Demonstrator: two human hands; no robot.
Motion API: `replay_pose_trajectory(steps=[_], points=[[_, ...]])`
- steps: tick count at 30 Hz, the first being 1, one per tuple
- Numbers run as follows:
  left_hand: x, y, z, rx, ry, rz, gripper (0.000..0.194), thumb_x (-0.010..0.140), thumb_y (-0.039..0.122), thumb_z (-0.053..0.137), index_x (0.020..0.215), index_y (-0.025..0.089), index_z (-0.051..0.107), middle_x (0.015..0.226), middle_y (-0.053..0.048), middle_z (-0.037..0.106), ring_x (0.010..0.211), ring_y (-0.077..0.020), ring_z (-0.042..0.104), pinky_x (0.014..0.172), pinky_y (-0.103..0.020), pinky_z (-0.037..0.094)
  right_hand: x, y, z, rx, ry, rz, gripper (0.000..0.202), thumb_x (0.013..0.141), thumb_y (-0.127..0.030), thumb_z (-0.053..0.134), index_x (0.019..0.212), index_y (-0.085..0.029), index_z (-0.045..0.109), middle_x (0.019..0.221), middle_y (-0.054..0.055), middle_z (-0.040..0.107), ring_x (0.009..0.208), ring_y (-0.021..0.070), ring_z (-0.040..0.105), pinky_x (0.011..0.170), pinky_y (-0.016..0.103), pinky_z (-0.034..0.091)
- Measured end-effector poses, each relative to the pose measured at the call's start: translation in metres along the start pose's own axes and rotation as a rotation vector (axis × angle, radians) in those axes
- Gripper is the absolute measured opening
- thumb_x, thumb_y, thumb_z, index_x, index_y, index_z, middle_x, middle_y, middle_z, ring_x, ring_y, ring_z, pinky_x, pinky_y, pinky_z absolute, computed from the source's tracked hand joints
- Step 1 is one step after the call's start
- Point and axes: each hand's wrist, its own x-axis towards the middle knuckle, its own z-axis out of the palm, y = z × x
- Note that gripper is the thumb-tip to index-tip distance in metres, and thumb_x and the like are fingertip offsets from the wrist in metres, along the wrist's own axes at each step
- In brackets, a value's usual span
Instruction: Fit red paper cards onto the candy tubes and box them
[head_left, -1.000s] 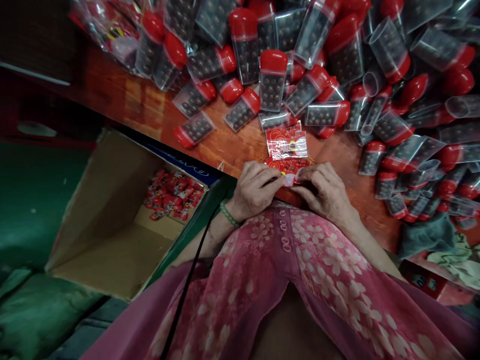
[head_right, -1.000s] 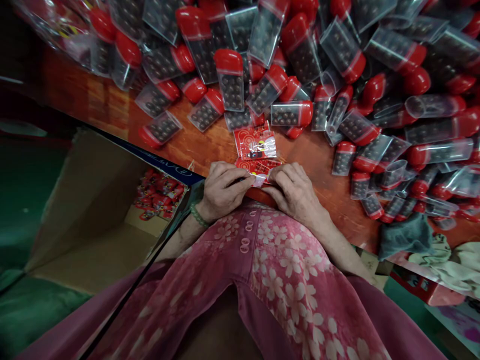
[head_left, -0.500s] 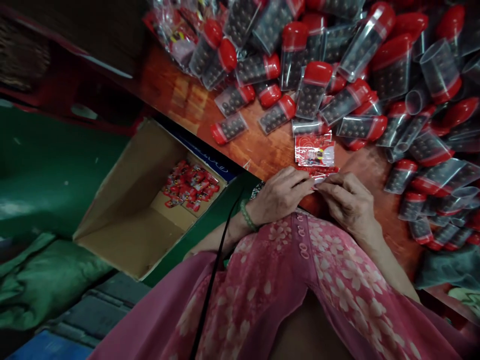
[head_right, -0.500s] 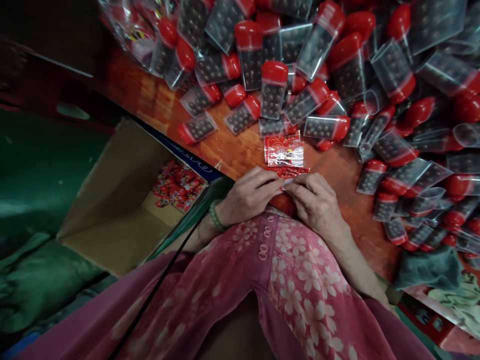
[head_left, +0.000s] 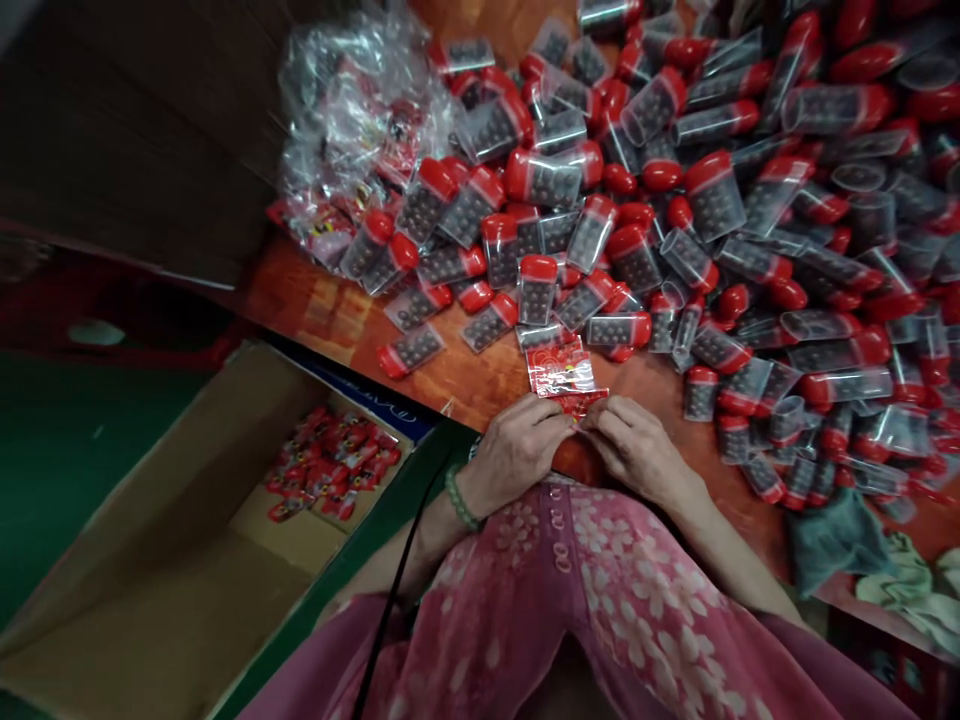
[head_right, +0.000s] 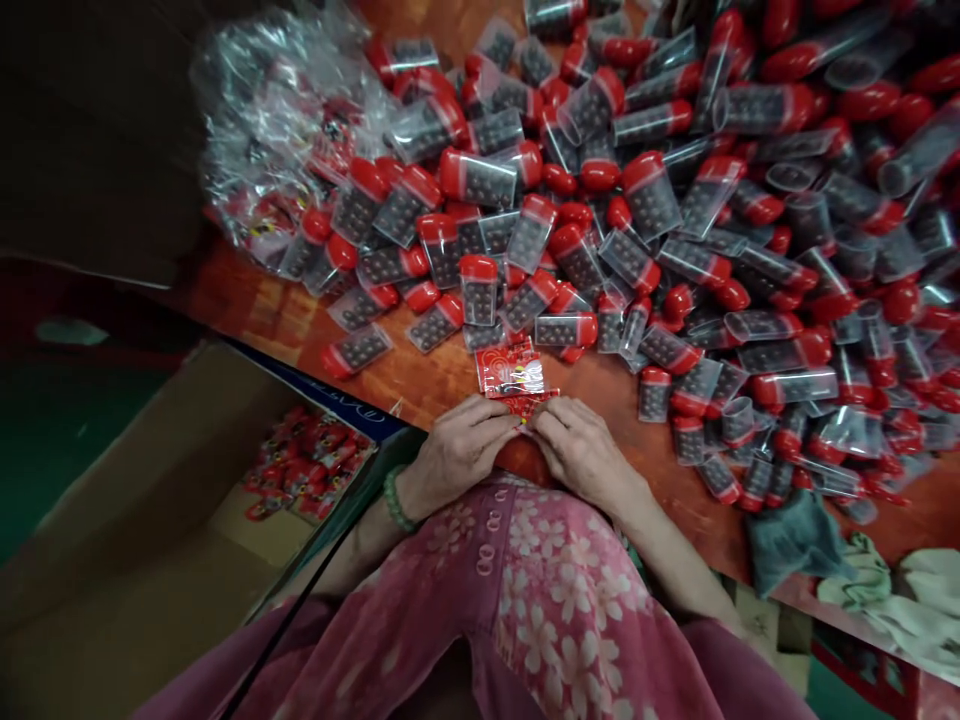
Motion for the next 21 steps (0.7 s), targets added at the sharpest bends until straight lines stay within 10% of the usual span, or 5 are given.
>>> replay_pose_trajectory(steps=[4,8,21], points=[[0.004,0.000,-0.002,-0.087,-0.039,-0.040,0.022,0.101,0.017,0.052,0.094,0.013,0.072,0.090,-0.007,0.074,0.082,-0.0158,0.068,0.075,-0.029,0.059,0.007,0.004,-0.031,0.130,-0.184,0.045,0.019,0.100,-0.022,0.058,0.118,-0.020,0.062,0.109,0.009,0.072,0.097,0.0205,0.070,0.087,0.036,0.061],[0.005,0.001,0.000,-0.133,0.020,-0.081,0.018,0.097,0.012,0.057,0.088,0.012,0.073,0.085,-0.006,0.074,0.077,-0.0154,0.068,0.071,-0.028,0.059,0.031,0.015,-0.050,0.040,-0.026,0.061,0.024,0.100,-0.016,0.054,0.122,-0.021,0.062,0.114,0.010,0.071,0.103,0.0230,0.068,0.090,0.040,0.059],[0.016,-0.004,-0.010,-0.484,0.303,-0.315,0.010,0.081,0.023,0.084,0.077,0.016,0.078,0.076,-0.002,0.079,0.068,-0.0097,0.072,0.065,-0.019,0.056,0.117,0.021,-0.030,-0.272,-0.052,0.031,0.027,0.108,-0.028,0.041,0.113,-0.016,0.065,0.122,0.012,0.064,0.122,0.0320,0.057,0.102,0.054,0.047]])
